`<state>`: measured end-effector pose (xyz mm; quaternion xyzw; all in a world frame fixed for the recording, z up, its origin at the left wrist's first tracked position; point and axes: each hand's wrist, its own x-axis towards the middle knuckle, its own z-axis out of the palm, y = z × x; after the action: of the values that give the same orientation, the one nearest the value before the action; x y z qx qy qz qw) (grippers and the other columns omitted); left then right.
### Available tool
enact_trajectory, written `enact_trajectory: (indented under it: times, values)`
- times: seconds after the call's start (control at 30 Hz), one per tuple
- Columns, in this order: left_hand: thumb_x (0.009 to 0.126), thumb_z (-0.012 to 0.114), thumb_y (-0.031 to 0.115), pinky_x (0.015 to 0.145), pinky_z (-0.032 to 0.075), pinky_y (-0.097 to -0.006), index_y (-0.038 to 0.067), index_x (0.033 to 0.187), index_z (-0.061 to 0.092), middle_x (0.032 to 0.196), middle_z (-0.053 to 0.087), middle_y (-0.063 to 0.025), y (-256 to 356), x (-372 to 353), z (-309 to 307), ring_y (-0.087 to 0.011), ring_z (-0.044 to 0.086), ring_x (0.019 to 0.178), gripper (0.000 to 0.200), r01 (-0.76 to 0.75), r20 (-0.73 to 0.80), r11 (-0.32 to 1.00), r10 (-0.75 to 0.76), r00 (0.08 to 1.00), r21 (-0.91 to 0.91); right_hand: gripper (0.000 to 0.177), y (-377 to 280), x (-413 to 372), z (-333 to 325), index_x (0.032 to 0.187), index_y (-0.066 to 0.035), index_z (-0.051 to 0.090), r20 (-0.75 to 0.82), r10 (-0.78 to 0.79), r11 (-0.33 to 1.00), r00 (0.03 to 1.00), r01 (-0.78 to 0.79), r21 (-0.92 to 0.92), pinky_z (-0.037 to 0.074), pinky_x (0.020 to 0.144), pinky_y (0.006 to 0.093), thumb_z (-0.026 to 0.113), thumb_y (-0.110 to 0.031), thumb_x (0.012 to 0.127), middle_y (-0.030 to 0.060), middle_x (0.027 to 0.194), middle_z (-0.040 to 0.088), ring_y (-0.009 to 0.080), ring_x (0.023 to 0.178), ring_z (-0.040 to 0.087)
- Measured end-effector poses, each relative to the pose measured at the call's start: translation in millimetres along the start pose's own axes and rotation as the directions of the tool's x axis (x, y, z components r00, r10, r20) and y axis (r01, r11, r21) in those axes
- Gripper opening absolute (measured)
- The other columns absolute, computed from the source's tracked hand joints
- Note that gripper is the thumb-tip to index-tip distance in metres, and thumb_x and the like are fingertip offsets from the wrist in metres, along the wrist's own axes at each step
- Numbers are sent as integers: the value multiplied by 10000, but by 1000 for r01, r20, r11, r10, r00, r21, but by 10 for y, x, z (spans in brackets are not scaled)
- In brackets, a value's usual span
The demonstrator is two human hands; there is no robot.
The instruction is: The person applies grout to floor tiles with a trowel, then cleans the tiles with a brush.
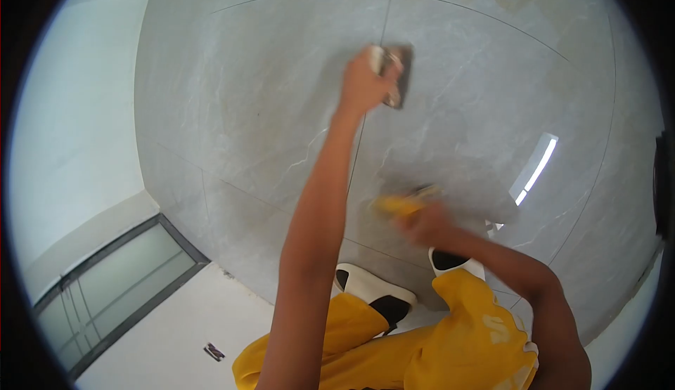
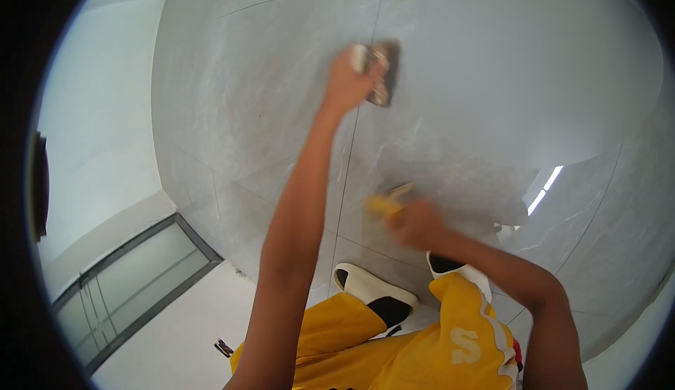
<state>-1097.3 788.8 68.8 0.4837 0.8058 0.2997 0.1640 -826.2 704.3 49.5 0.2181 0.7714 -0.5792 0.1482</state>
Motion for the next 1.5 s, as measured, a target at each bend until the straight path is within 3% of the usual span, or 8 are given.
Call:
enact_trajectory:
  times: [0.17, 0.23, 0.27, 0.3, 0.4, 0.5, 0.97, 1.5]
  values:
    - [807, 684, 257, 596, 446, -405, -37, 840, 539, 722, 581, -168, -144, 60, -995, -260, 553, 636, 329, 114, -179, 991, -101, 979, 63, 266, -390, 741, 759, 1062, -55, 588, 173, -544, 821, 821, 564, -91, 508, 620, 449, 559, -96, 801, 142, 846, 639, 336, 734, 639]
    - [802, 689, 247, 620, 451, -397, -40, 855, 548, 755, 590, -166, -333, -64, -1501, -242, 564, 680, 324, 96, -267, 984, -53, 962, 150, 265, -413, 1299, -53, 1090, -52, 590, -31, -457, 870, 889, 439, -223, 512, 659, 448, 550, -109, 834, 156, 878, 650, 333, 764, 642]
    - [807, 689, 218, 613, 458, -371, -35, 860, 556, 757, 604, -138, -340, -152, -1693, -210, 568, 673, 291, 156, -298, 980, -114, 948, 122, 243, -159, 1813, -413, 1077, -56, 599, -416, -629, 775, 657, 484, -407, 510, 656, 451, 544, -136, 854, 148, 862, 667, 321, 761, 650]
    - [818, 697, 210, 606, 463, -340, -31, 860, 561, 747, 616, -105, -373, -248, -1820, -174, 553, 651, 280, 231, -319, 967, -185, 929, 110, 251, -349, 1943, -1286, 1104, -66, 590, -318, -281, 931, 906, 177, -318, 517, 669, 452, 536, -146, 872, 145, 875, 677, 314, 791, 656]
    - [834, 710, 244, 598, 457, -330, -24, 866, 561, 721, 621, -88, -678, -436, -1847, -154, 547, 639, 308, 217, -248, 961, -172, 953, 169, 295, -334, 2383, -2926, 1021, -41, 605, -580, -605, 684, 546, -18, -730, 480, 597, 438, 582, -295, 874, 180, 791, 646, 363, 689, 610]
    - [839, 688, 239, 627, 458, -370, -18, 873, 548, 745, 617, -141, -753, -336, -1411, -233, 569, 664, 295, 114, -171, 982, -88, 981, 152, 308, -477, 2058, -3837, 975, -71, 607, -569, -517, 631, 640, -164, -758, 506, 640, 468, 534, -363, 915, 161, 809, 665, 358, 727, 649]
    - [820, 648, 270, 792, 482, -441, -22, 1039, 549, 983, 641, -252, -118, 1680, -222, -397, 626, 935, 378, -146, 332, 903, 4, 943, 403, 406, 780, -904, -2303, 1180, 76, 532, -751, 165, 986, 640, -101, 130, 478, 760, 270, 656, -152, 868, 140, 948, 640, 156, 836, 589]
    - [858, 600, 212, 489, 467, -486, 55, 966, 464, 592, 602, -184, 717, -2756, 111, -397, 607, 543, 234, 149, 469, 720, -580, 666, 678, 234, 1541, -356, -1293, 1049, -24, 596, -620, -180, 936, 763, 327, 131, 504, 631, 324, 638, -135, 848, 88, 834, 641, 196, 707, 620]
